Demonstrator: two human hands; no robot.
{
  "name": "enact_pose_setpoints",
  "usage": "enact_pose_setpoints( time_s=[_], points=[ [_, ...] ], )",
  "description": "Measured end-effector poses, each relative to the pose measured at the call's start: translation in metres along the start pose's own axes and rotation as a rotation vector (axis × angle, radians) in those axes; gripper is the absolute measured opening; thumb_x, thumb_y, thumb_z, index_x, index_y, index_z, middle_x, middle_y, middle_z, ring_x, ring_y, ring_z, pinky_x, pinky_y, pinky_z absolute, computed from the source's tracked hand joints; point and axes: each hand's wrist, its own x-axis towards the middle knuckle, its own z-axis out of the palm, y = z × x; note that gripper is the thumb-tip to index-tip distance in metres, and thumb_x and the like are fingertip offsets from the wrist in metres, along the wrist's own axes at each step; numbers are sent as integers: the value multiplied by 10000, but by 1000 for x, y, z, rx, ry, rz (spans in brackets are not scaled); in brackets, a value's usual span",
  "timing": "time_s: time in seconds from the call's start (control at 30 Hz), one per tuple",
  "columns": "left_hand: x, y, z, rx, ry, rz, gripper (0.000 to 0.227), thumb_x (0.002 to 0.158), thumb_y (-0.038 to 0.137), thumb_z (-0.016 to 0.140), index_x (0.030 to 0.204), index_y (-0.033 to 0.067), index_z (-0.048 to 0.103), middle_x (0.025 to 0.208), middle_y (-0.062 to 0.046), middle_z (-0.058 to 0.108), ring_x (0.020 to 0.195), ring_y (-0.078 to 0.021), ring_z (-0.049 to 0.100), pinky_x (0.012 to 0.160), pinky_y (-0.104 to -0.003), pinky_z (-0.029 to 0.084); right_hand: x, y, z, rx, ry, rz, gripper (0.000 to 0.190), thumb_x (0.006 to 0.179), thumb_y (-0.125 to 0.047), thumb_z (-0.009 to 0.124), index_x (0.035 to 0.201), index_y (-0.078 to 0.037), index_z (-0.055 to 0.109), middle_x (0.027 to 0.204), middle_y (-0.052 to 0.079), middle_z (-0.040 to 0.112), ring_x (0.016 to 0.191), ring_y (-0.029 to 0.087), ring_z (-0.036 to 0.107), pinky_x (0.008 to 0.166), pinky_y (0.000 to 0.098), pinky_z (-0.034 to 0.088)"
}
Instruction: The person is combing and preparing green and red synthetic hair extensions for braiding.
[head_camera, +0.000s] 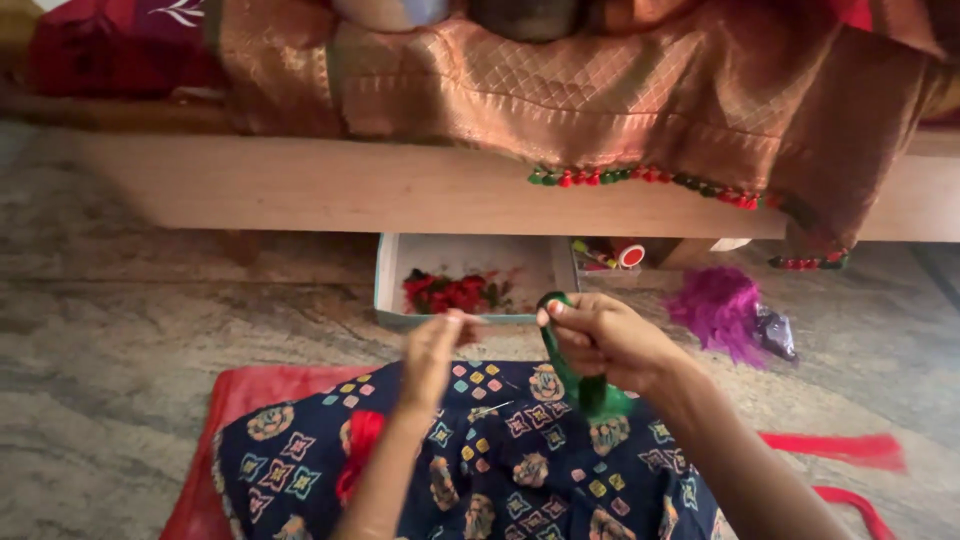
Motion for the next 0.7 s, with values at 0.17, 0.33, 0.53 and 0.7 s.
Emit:
enact_pose_setpoints(
  time_s=[0.17, 0.33, 0.53, 0.7],
  points=[
    [-36, 18, 64, 13, -573, 175, 747, 1058, 677, 212, 1371, 81, 535, 1275, -102, 696, 1215, -198, 706, 1017, -329, 541, 15, 17, 2, 10, -1, -96, 235, 1081, -221, 472, 974, -60, 606, 543, -75, 379, 413, 43, 278, 369, 237, 215],
    [4, 5, 73, -774, -677, -288, 963, 991, 790, 233, 1478, -10, 457, 1472, -230, 529, 1318, -286, 559, 1089, -380, 459, 16, 66, -11, -162, 153, -92, 184, 1068, -176, 537, 947, -41, 568, 627, -18, 522, 461, 97, 418, 423, 257, 324],
    [33, 64, 51, -1060, -535, -440, 609, 1066, 443, 365, 1504, 33, 470, 1553, -166, 491, 1405, -289, 511, 1201, -422, 358, 3, 119, -4, -313, 137, -152, 250, 1042, -228, 519, 1104, -34, 665, 840, 64, 735, 700, 140, 669, 670, 275, 542],
    [23, 133, 48, -851, -720, -222, 550, 1108, 344, 382, 1494, -37, 470, 1515, -194, 528, 1418, -333, 494, 1248, -442, 344, 25, 208, -53, -295, 77, -192, 186, 1003, -162, 576, 1091, -23, 664, 957, 85, 778, 800, 154, 745, 771, 312, 619]
  ],
)
